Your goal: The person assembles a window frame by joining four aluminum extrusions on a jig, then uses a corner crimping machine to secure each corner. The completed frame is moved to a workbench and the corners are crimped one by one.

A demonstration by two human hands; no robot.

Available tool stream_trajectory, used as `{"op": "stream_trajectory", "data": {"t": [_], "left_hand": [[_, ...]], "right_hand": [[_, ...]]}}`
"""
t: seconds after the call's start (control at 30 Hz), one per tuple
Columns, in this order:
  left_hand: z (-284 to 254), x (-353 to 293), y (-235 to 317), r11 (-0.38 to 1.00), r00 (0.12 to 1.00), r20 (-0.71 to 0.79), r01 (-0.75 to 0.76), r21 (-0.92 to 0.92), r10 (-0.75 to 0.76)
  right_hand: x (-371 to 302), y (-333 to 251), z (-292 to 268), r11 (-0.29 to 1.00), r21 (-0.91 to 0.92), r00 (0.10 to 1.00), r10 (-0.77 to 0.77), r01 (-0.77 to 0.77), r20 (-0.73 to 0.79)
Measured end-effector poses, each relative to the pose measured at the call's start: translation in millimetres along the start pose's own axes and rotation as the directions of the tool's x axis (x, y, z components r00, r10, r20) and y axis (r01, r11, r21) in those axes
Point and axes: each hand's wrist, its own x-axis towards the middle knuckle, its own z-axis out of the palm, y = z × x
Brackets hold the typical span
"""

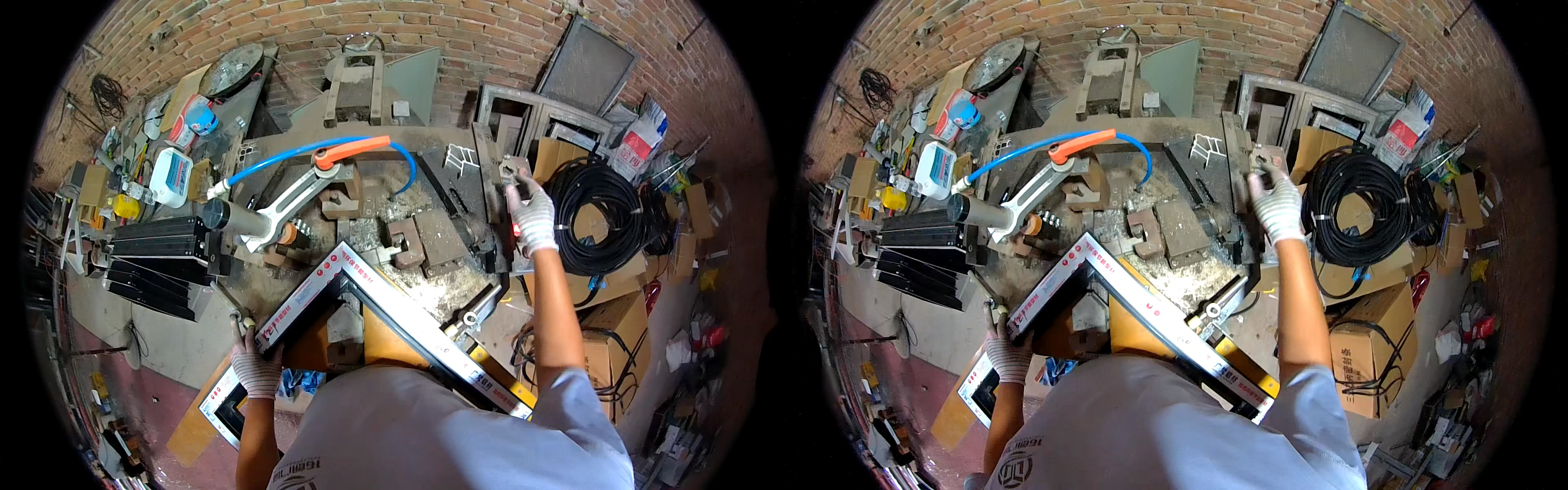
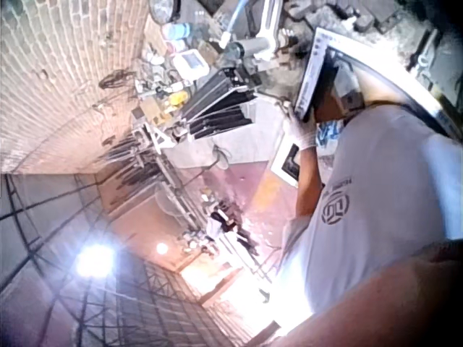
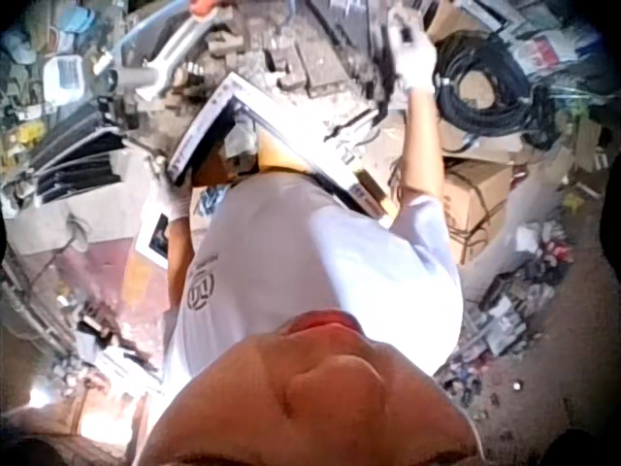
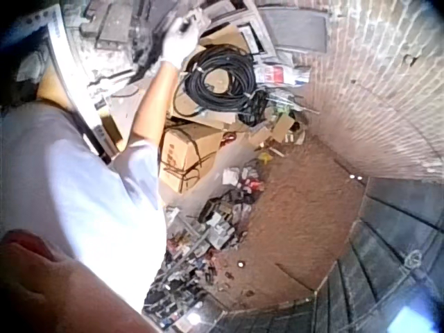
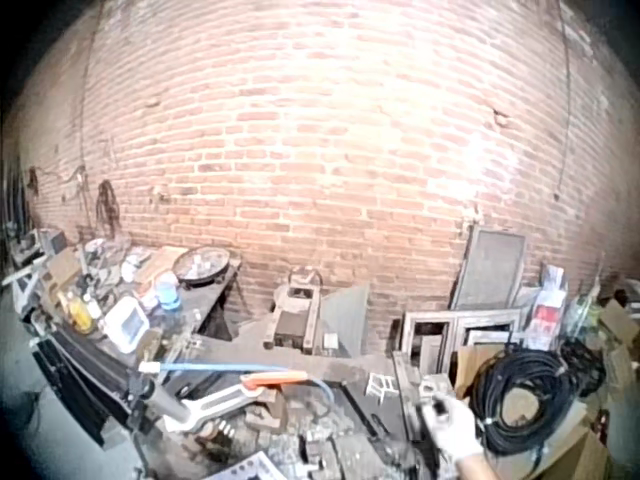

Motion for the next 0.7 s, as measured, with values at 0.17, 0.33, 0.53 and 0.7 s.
{"op": "stream_trajectory", "data": {"t": [0.17, 0.33, 0.53, 0.7], "left_hand": [[1.9, 4.1, -9.7, 0.999, 0.999, 0.025, 0.028, -0.029, -0.028], [-39.2, 11.2, 1.1, 0.99, 0.967, 0.226, 0.129, -0.05, -0.115], [-21.1, 22.4, -9.5, 0.998, 0.983, 0.179, 0.014, 0.068, -0.026], [-22.3, -5.3, -7.6, 0.996, 0.985, 0.151, 0.079, 0.049, -0.086]], "right_hand": [[63.4, 111.1, 28.1, 0.953, -0.257, 0.969, 0.203, -0.163, 0.14], [73.6, 125.0, 67.6, 0.951, 0.229, 0.923, 0.115, -0.21, 0.368], [109.0, 281.9, 105.1, 0.966, -0.256, 0.99, 0.053, -0.019, 0.128], [117.9, 243.5, 127.3, 0.93, -0.364, 0.968, 0.044, 0.051, 0.249]]}}
